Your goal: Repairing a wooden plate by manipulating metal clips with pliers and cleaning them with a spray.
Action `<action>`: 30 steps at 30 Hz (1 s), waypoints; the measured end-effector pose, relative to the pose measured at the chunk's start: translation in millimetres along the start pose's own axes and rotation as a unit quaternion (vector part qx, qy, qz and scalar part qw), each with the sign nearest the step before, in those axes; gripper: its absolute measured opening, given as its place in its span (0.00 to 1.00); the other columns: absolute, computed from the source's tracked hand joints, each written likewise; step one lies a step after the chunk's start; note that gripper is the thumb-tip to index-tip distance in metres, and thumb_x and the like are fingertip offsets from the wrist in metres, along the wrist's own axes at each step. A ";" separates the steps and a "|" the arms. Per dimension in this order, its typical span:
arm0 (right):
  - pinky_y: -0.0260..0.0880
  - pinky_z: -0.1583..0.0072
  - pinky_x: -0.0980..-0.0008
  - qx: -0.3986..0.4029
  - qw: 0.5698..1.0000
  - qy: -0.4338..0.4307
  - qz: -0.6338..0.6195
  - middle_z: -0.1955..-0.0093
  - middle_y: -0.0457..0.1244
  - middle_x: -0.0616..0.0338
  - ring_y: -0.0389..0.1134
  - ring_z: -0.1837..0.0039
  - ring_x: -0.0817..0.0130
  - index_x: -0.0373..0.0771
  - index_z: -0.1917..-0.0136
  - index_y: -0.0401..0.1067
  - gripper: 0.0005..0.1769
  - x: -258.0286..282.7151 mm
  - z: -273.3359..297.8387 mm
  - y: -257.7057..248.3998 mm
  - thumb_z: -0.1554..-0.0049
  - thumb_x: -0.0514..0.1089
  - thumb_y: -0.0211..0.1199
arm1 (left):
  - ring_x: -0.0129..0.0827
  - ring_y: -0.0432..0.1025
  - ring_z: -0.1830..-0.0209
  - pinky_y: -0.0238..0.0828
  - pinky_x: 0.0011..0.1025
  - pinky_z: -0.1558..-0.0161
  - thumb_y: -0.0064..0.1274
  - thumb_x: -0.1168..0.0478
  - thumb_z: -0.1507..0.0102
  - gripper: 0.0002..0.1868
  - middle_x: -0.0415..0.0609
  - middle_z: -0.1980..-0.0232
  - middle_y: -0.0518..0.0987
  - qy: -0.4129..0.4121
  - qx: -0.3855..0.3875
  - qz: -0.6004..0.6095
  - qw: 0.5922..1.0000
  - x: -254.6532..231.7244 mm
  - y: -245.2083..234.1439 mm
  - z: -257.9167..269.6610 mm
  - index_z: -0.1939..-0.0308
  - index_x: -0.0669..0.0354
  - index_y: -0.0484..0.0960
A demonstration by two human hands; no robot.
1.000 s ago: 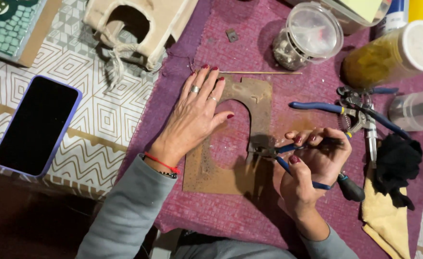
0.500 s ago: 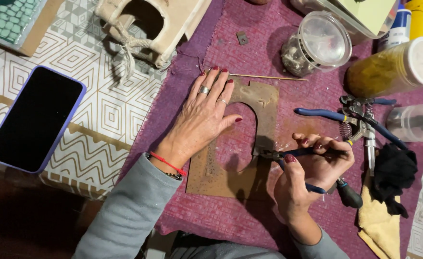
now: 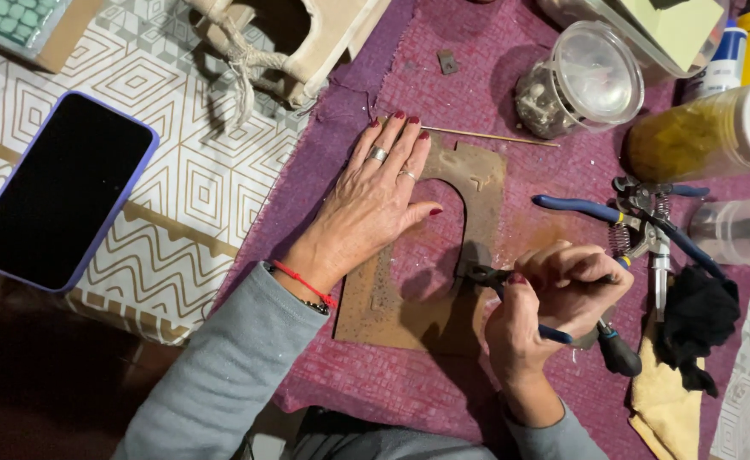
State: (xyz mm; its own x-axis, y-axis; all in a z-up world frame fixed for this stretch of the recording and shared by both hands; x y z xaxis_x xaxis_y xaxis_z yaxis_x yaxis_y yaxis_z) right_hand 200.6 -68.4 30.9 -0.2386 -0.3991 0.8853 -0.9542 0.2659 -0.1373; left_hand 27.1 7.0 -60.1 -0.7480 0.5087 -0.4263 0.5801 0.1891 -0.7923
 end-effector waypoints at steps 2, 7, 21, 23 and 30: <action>0.54 0.54 0.75 0.000 1.000 -0.008 -0.008 0.52 0.48 0.62 0.49 0.57 0.74 0.45 0.47 0.46 0.19 -6.4 -0.3 -0.8 0.48 0.30 0.45 | 0.61 0.55 0.23 0.44 0.51 0.23 0.57 0.44 0.36 0.43 0.72 0.27 0.65 0.000 0.001 0.006 1.000 -0.4 -4.7 -1.3 0.32 0.79 0.67; 0.49 0.58 0.78 0.020 0.995 -0.019 -0.091 0.54 0.48 0.65 0.48 0.58 0.78 0.48 0.47 0.46 0.19 -14.7 -3.7 -4.3 0.48 0.34 0.48 | 0.61 0.56 0.24 0.45 0.50 0.23 0.60 0.45 0.37 0.43 0.72 0.27 0.65 -0.005 0.000 0.027 1.000 1.9 -5.0 -1.7 0.32 0.79 0.67; 0.47 0.59 0.77 0.166 0.981 0.006 -0.104 0.57 0.45 0.65 0.45 0.60 0.76 0.48 0.48 0.44 0.22 -10.6 -14.4 -15.0 0.49 0.35 0.52 | 0.60 0.59 0.25 0.49 0.50 0.25 0.49 0.64 0.37 0.29 0.71 0.29 0.67 0.007 -0.009 -0.013 1.000 -1.6 -5.8 -4.6 0.34 0.79 0.69; 0.50 0.59 0.77 0.192 0.974 0.017 -0.119 0.57 0.46 0.64 0.47 0.60 0.75 0.49 0.48 0.44 0.22 -10.6 -18.7 -19.9 0.49 0.35 0.53 | 0.60 0.59 0.25 0.50 0.51 0.25 0.49 0.65 0.37 0.29 0.71 0.28 0.66 0.007 -0.007 -0.012 1.000 -1.2 -5.9 -6.3 0.34 0.79 0.69; 0.65 0.58 0.72 0.332 0.927 0.059 -0.163 0.64 0.55 0.63 0.57 0.64 0.69 0.46 0.59 0.48 0.23 -11.6 -36.9 -37.7 0.56 0.24 0.55 | 0.58 0.58 0.24 0.49 0.51 0.24 0.50 0.65 0.36 0.31 0.70 0.27 0.65 0.001 0.011 -0.017 1.000 -2.2 -6.7 -5.8 0.31 0.78 0.66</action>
State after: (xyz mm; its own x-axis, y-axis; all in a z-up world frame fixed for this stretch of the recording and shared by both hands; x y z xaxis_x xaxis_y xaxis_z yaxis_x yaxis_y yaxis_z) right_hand 246.0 -41.4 42.2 0.0652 -0.2533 0.9652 -0.8821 -0.4669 -0.0630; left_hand 26.7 9.6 -51.3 -0.7661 0.5046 -0.3980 0.5476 0.1883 -0.8153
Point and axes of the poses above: each hand's wrist, its own z-axis away from the middle knuckle, its own y-axis out of the palm, x = y × z, the point moved 1 cm from there along -z, towards the middle knuckle
